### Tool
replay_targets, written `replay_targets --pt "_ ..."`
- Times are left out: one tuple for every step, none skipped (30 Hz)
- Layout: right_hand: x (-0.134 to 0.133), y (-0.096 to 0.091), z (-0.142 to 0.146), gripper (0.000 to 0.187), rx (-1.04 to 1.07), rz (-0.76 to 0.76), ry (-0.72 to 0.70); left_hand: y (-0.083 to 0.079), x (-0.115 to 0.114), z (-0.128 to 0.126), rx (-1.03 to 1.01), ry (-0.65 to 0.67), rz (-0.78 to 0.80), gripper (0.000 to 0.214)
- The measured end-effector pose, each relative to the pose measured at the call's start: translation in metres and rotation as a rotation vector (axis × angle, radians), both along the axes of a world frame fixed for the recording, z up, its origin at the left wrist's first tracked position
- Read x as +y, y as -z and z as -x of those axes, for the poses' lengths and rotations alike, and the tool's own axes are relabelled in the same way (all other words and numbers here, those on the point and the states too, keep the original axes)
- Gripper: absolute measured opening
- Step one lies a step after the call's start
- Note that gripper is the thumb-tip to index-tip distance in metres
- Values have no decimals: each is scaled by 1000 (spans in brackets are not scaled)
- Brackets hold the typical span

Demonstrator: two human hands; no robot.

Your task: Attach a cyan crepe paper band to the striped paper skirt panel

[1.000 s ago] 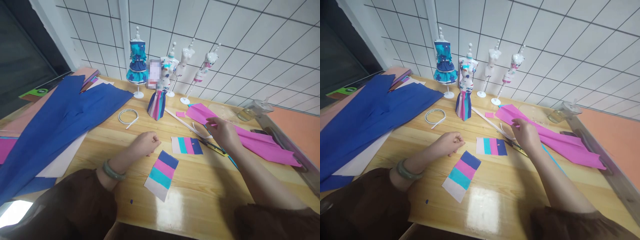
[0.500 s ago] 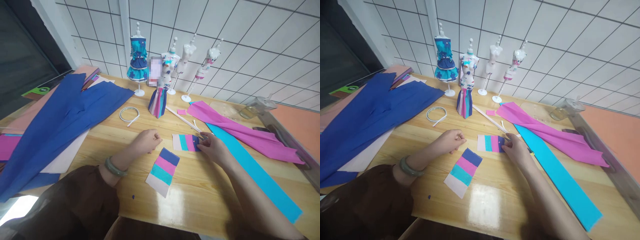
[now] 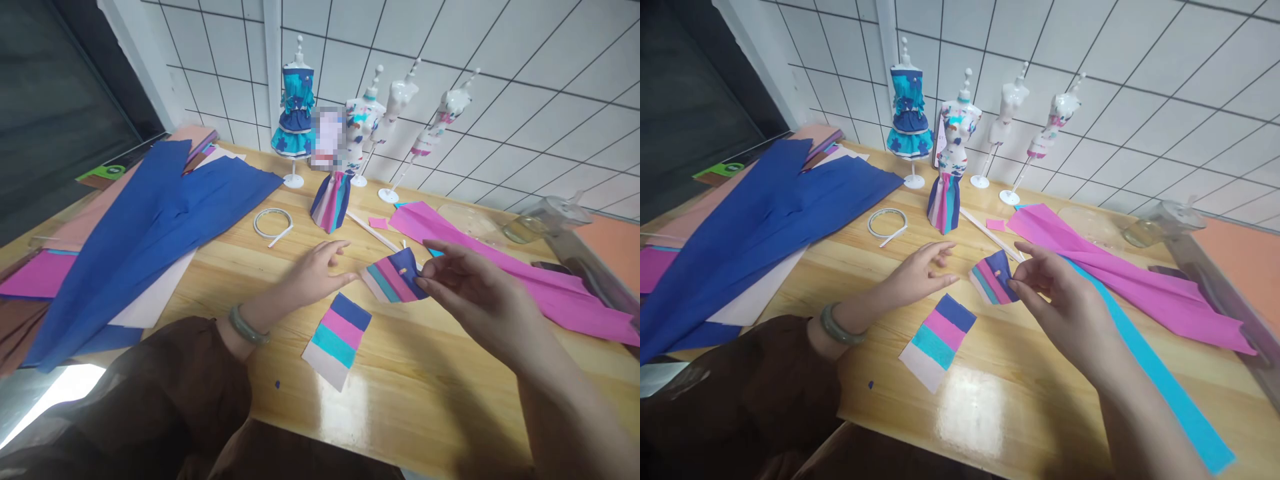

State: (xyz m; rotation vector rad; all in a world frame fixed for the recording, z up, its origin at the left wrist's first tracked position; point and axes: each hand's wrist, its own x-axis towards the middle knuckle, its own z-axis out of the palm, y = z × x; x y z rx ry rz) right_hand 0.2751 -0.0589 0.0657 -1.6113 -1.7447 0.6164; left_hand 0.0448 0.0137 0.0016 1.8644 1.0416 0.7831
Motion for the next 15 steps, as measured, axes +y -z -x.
replay_targets --pt "-2 -4 3 43 4 -4 -25 -3 -2 0 -64 48 -22 61" --pt "-3 -7 5 44 16 -8 -45 -6 -4 -1 -122 102 -33 61" --pt "-3 -9 7 44 36 -14 -60 -8 -5 -1 -169 160 -28 57" --pt "-2 -10 9 44 58 -24 -68 -9 -7 -1 -204 215 1 49" --pt "-1 -9 11 43 77 -31 -67 -9 -8 -2 -234 265 57 38" --pt "1 -8 12 42 98 -36 -59 -7 -8 -3 -263 308 136 27" --pt "3 -6 13 43 124 -37 -41 -5 -8 -4 -297 341 225 21" --pt "6 -3 15 46 164 -36 -13 -3 -8 -5 -338 362 313 20" --pt "8 1 16 50 215 -28 27 0 -7 -6 -380 371 390 21" --pt "9 6 17 56 278 -5 71 2 -6 -7 -428 364 449 23" --pt "9 11 18 61 351 39 106 4 -5 -8 -473 346 496 25" --pt "9 16 19 65 428 109 126 5 -4 -9 -512 317 533 26" --pt "7 22 21 69 502 205 126 5 -3 -9 -541 285 563 28" --pt "5 28 23 74 564 307 108 5 -1 -9 -560 252 585 29" --pt "3 33 25 78 608 393 85 5 -1 -10 -571 222 596 31"
